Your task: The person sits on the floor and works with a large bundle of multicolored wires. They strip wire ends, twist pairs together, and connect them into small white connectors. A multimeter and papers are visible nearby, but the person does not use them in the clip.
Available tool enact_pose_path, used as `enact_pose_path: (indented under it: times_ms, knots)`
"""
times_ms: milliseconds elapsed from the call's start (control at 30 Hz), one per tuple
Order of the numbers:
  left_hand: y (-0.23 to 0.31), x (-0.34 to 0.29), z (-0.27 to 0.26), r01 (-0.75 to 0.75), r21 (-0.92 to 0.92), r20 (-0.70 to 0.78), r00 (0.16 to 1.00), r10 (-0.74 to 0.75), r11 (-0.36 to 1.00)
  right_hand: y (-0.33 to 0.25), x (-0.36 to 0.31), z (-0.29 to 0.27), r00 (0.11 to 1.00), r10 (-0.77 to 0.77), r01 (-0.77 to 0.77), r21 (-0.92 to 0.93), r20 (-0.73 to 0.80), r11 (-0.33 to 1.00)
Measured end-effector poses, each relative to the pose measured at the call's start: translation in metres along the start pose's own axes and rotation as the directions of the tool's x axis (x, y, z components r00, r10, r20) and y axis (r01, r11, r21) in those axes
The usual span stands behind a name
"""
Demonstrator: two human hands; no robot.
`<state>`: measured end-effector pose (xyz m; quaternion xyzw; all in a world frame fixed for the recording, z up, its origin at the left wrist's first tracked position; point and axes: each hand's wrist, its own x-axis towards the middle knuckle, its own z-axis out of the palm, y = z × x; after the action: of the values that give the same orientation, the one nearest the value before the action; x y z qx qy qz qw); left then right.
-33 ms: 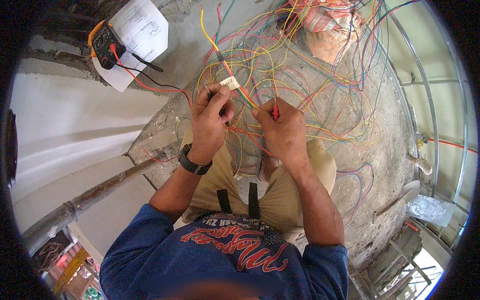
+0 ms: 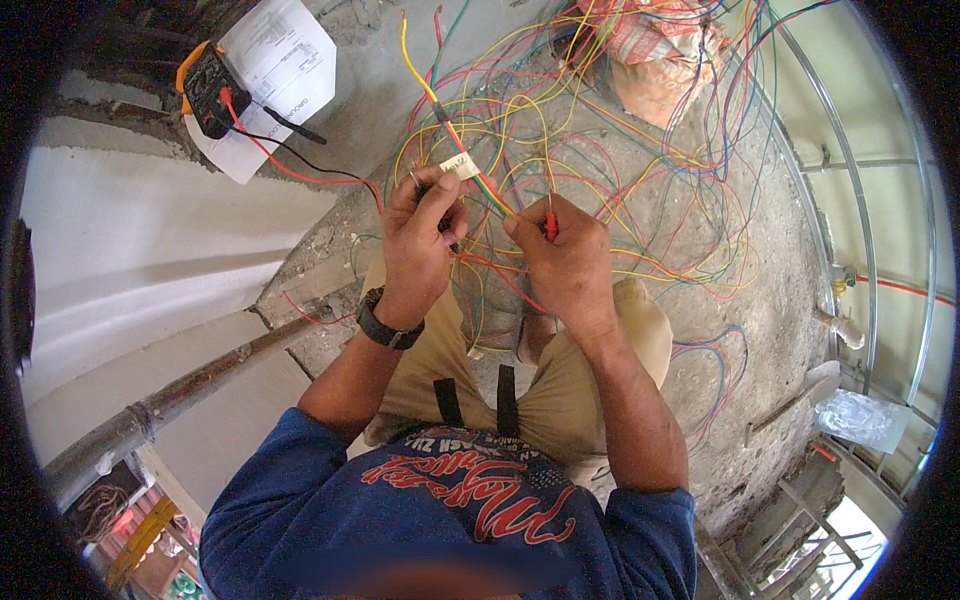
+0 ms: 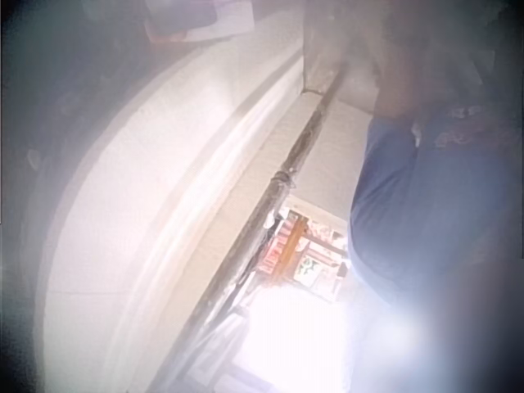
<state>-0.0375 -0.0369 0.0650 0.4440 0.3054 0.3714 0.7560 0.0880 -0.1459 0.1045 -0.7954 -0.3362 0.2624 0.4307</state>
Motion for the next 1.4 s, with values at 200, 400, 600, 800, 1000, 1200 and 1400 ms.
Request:
enact_pose_path:
  times_ms: [200, 400, 600, 800, 1000, 1200, 1400]
  knots:
    - [0.0017, -0.0020, 0.0026, -0.011, -0.057, -0.026, 1.000, 0.010, 0.998, 0.0016, 0.0001, -0.0004, 1.000, -0.003, 0.003, 0.003, 0.001, 1.000]
    - [0.0047, -0.0026, 0.0020, -0.021, -0.009, -0.016, 1.000, 0.021, 1.000, 0.0013, 0.0001, -0.0014, 1.000, -0.001, 0.001, 0.017, 0.012, 1.000]
    - [0.0038, -0.0020, 0.0014, 0.006, -0.017, -0.037, 0.999, -0.007, 1.000, -0.0005, 0.0005, -0.0018, 1.000, 0.021, -0.021, 0.012, 0.021, 1.000]
    - [0.0012, -0.0004, 0.0010, 0.016, -0.049, -0.043, 0.999, -0.018, 0.999, -0.0004, 0.0016, -0.0020, 1.000, 0.016, -0.016, 0.013, 0.022, 1.000]
    - [0.0022, 0.0003, 0.0012, 0.023, -0.078, -0.017, 1.000, -0.025, 0.997, 0.0012, 0.0023, -0.0027, 1.000, 0.019, -0.019, -0.004, 0.023, 1.000]
    - [0.0023, -0.0004, 0.0001, 0.019, -0.078, -0.007, 1.000, -0.020, 0.997, 0.0001, 0.0013, -0.0027, 1.000, 0.010, -0.009, -0.015, 0.023, 1.000]
    - [0.0014, -0.0001, -0.0025, 0.037, -0.054, -0.022, 0.999, -0.038, 0.998, -0.0011, 0.0023, -0.0019, 0.999, 0.034, -0.034, -0.008, 0.040, 0.999]
